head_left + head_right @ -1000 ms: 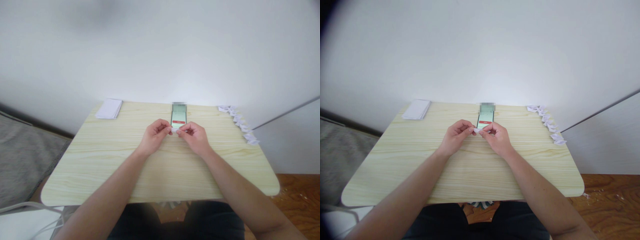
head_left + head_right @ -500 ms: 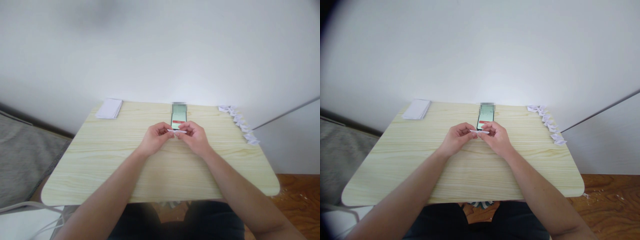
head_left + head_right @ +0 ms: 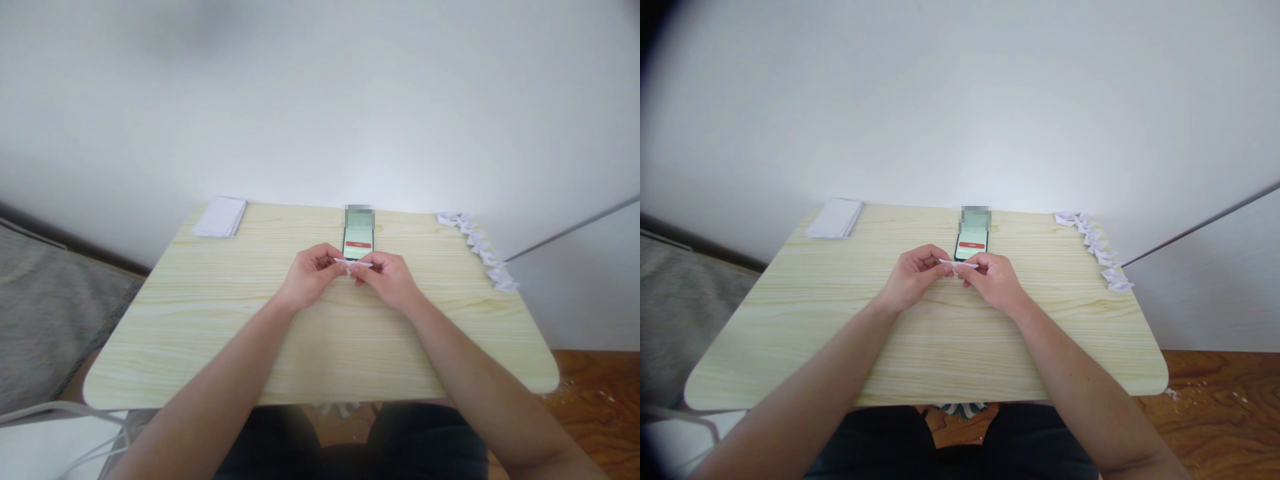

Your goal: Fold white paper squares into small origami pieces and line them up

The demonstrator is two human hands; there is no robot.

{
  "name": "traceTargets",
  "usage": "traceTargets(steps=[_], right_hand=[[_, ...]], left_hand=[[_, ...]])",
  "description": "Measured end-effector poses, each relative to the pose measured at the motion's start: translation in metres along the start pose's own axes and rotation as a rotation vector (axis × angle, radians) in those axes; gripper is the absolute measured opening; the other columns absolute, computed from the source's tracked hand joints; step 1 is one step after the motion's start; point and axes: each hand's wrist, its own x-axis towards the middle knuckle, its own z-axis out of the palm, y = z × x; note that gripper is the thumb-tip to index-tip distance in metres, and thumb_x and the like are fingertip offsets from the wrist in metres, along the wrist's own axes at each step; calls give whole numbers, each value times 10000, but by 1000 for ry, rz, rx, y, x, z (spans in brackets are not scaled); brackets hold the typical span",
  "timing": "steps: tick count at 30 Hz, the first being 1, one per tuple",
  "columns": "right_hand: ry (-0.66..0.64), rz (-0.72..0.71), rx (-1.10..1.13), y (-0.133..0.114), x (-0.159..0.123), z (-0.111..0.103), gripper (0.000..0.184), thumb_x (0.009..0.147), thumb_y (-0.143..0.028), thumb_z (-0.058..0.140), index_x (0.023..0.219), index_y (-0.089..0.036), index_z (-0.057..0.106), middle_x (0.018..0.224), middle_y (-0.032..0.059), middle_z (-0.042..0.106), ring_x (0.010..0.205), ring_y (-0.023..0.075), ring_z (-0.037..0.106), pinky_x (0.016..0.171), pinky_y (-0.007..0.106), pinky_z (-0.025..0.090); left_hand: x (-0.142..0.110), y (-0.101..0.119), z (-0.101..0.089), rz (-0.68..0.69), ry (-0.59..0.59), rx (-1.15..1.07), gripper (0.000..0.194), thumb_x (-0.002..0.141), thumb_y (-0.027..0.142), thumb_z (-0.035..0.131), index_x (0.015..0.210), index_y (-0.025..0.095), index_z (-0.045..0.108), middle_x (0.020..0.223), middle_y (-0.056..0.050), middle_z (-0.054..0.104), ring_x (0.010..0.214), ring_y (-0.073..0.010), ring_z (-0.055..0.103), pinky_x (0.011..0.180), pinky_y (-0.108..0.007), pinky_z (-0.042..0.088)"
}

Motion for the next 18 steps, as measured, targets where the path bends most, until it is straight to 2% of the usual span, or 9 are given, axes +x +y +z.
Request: traceTargets(steps=[13, 18], right_hand=[[-27, -8, 10, 1, -1, 0, 278, 892, -462, 678, 825, -194, 707, 733, 30, 745, 663, 163, 698, 626, 267, 524], [-44, 10, -32, 2, -1, 0, 305, 891, -486, 671, 820, -192, 707, 731, 42, 750, 665, 169, 691, 610, 260, 506]], left_hand=[[0, 1, 0, -38, -12, -11, 204, 805, 311, 777, 890, 157, 673, 800, -26, 702, 764, -156, 660, 731, -283, 502], [0, 1, -2, -58, -61, 123, 238, 866, 384, 711, 900, 148, 696, 782, -29, 685, 745, -150, 639, 709, -268, 483]])
